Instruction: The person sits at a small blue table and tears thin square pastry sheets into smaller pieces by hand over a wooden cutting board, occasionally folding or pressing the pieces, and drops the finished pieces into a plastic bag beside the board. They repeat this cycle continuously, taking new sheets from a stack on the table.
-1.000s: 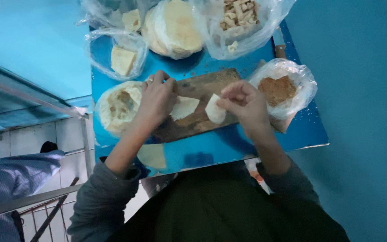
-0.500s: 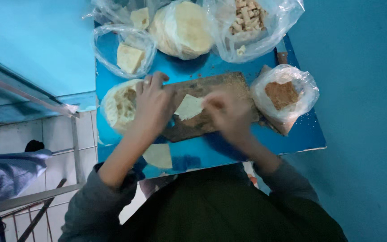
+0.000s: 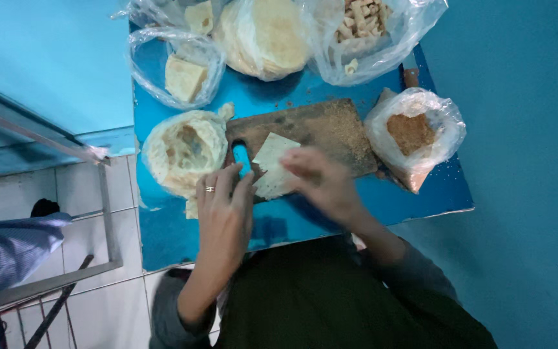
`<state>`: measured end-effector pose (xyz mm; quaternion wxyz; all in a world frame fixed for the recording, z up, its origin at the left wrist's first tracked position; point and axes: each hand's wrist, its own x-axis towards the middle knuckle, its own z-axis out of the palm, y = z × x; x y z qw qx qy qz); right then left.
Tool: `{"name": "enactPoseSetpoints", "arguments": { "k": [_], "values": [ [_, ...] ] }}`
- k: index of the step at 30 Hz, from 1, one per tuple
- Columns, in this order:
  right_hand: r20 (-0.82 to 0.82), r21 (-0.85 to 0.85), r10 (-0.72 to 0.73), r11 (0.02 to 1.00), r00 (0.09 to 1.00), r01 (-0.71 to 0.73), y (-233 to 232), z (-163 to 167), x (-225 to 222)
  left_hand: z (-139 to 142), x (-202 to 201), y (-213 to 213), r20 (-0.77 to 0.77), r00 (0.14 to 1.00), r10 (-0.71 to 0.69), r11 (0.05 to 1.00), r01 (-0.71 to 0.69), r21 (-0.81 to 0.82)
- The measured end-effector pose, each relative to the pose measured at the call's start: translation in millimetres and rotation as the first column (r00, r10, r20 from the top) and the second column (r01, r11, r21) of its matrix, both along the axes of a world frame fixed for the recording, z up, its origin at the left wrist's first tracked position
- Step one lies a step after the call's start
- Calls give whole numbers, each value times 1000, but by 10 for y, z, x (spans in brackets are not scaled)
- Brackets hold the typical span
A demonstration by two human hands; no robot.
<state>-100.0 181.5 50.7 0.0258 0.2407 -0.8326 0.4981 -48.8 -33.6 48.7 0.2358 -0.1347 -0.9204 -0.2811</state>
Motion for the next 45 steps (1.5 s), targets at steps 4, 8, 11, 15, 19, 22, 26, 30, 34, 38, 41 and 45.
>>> {"name": "enactPoseSetpoints", "arguments": {
  "k": [4, 8, 11, 15, 19, 22, 26, 30, 34, 38, 41, 45],
  "values": [
    [205, 58, -217, 976, 954, 210, 172, 36, -71, -129, -38, 83, 13, 998, 69, 996, -68, -57],
    [-55, 352, -178, 917, 982, 186, 33, -49, -25, -235, -120, 218, -36, 990, 135, 964, -140, -227],
    [7, 301, -125, 946, 992, 117, -25, -73, -26, -289, -124, 250, -28, 992, 125, 980, -128, -149],
    [48, 189, -178, 968, 983, 166, 14, -46, -104, -316, -181, 309, -47, 990, 136, 984, -141, -109],
    [-209, 306, -133, 932, 969, 195, 41, -36, -164, -293, -255, 420, 9, 976, 219, 954, -213, -213],
    [-192, 295, -121, 939, 974, 175, 67, -53, -158, -271, -217, 441, -58, 976, 212, 964, -219, -154],
    [8, 244, -160, 957, 987, 153, 122, -68, -155, -293, -117, 420, -56, 993, 104, 975, -113, -193],
    [22, 208, -150, 968, 988, 142, 136, 12, -205, -373, -109, 485, -43, 998, 39, 930, -52, -365],
    [-197, 256, -58, 961, 979, 108, 110, 249, -235, -482, -30, 610, -102, 991, 91, 861, -129, -492],
    [-333, 458, 177, 889, 926, -5, -106, 454, -330, -601, -48, 671, -162, 980, 113, 923, -164, -349],
    [-432, 575, 408, 812, 804, -103, -515, 441, -587, -672, -52, 693, -164, 981, 105, 957, -144, -251],
    [-509, 687, 522, 725, 685, -42, -1220, 175, -927, -739, -78, 736, -181, 978, 105, 973, -139, -187]
  ]
}}
